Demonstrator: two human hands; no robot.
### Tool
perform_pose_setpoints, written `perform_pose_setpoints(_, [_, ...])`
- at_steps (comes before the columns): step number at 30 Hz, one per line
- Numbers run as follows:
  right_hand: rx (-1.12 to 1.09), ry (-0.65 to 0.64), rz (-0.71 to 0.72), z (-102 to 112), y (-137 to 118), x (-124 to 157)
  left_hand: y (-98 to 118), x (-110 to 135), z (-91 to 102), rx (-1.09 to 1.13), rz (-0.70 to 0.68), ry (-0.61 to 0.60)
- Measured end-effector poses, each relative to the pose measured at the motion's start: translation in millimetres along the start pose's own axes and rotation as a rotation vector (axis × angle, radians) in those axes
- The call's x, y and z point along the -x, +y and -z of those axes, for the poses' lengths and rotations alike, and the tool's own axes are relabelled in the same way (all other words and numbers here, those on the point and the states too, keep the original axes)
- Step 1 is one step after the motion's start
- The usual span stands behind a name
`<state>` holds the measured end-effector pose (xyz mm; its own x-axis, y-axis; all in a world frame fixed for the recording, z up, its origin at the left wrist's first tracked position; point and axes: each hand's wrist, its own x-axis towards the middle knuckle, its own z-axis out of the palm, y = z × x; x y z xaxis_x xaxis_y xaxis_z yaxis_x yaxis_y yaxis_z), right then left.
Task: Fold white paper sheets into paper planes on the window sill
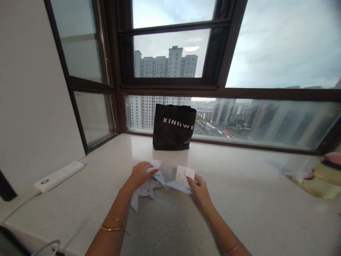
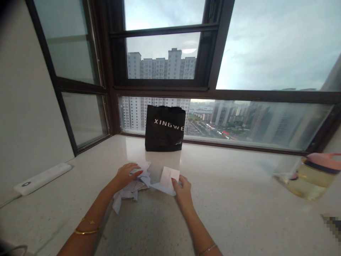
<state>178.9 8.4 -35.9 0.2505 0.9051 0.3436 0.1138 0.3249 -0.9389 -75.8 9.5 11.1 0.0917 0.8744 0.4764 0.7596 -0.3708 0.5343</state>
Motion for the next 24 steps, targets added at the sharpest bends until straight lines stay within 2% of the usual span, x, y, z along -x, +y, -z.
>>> perform_pose_setpoints(5, [-0.012, 0.043, -0.025, -1, -17, 8, 4, -2, 11.4, 0.001, -0.051, 0.103])
perform_pose_setpoints(8, [0.048, 0.207, 0.018, 2, -24, 10, 11, -2, 15.1, 0.065, -0.149, 0.005])
perform_pose_setpoints(10, [0.077, 0.282, 0.036, 5, -25, 10, 16, 1, 10.9, 0.057, -0.185, -0.075])
perform_pose_setpoints(12, [0.054, 0.279, 0.039, 6, -24, 9, 18, 7, 2.7, 0.021, -0.153, -0.132])
perform_pose_setpoints(17, [-0.034, 0.163, -0.005, 0, -18, 9, 9, 19, -15.0, 0.089, 0.085, -0.281])
perform_pose_setpoints(21, [-0.047, 0.079, -0.037, -3, -12, 9, 7, 14, -13.3, 0.208, 0.086, -0.193])
perform_pose_setpoints(24, [-0.062, 0.099, -0.050, -3, -11, 8, 13, 7, -4.4, 0.212, 0.076, -0.051])
